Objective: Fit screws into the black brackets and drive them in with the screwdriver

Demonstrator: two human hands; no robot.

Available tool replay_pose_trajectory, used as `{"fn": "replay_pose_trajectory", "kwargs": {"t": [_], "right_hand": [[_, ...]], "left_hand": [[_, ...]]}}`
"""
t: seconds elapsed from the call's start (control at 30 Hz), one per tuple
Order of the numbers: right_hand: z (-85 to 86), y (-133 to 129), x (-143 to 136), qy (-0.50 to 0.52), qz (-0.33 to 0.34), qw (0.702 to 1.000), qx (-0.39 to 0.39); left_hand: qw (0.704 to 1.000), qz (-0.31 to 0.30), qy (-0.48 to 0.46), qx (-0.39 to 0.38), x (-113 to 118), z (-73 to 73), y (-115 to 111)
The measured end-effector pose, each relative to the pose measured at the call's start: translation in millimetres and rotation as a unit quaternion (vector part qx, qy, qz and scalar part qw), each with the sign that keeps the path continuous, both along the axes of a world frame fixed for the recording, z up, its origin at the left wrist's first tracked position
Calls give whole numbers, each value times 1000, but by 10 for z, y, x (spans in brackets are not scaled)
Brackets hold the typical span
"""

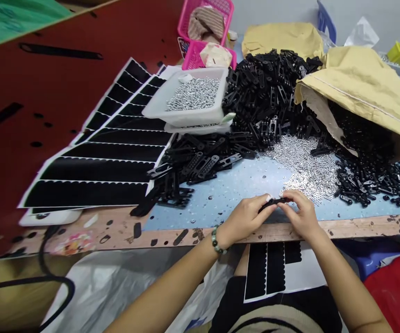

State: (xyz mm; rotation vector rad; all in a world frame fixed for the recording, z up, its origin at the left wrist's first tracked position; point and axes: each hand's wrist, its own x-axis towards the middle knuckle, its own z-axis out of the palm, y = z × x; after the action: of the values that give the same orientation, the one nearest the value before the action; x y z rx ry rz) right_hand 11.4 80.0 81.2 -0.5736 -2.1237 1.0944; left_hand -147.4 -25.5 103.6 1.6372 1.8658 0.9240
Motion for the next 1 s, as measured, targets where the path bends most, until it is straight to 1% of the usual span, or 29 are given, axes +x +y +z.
{"fn": "replay_pose_trajectory", "kwargs": {"t": [0.07,0.13,0.17,0.2,0.27,0.3,0.37,0.43,0.5,0.57,0.63,0.7,0.77,0.87,1.0], "right_hand": [[-80,8,39,-78,-6,995,61],[-153,24,60,-156,-5,978,142],[-183,33,67,-188,-6,966,175],[-206,43,76,-213,-10,957,199],[-235,68,110,-235,-33,946,220],[-241,82,139,-234,-46,946,220],[-240,108,215,-209,-59,955,204],[-230,115,283,-177,-54,966,181],[-222,87,301,-166,-51,969,177],[-221,27,257,-180,-51,963,193],[-227,-43,180,-191,-36,961,198],[-233,-100,121,-177,-19,968,179],[-237,-128,111,-136,-29,980,144],[-237,-129,172,-78,-72,989,106],[-240,-112,260,-104,-66,987,99]], "left_hand": [[999,37,-18,-18,-95,-37,-40],[994,93,-44,-28,-174,-82,-70],[992,107,-55,-29,-195,-105,-76],[992,107,-60,-28,-200,-126,-73],[996,65,-56,-11,-165,-163,-40],[998,35,-50,4,-132,-178,-10],[999,-17,-34,35,-65,-202,69],[997,-42,-25,51,-29,-212,151],[997,-36,-28,59,-44,-206,204],[997,-10,-43,65,-99,-190,210],[996,14,-56,67,-166,-174,169],[996,20,-55,64,-214,-170,107],[997,8,-39,58,-223,-183,58],[998,-37,8,43,-175,-227,67],[992,-104,67,23,-104,-279,185]]}}
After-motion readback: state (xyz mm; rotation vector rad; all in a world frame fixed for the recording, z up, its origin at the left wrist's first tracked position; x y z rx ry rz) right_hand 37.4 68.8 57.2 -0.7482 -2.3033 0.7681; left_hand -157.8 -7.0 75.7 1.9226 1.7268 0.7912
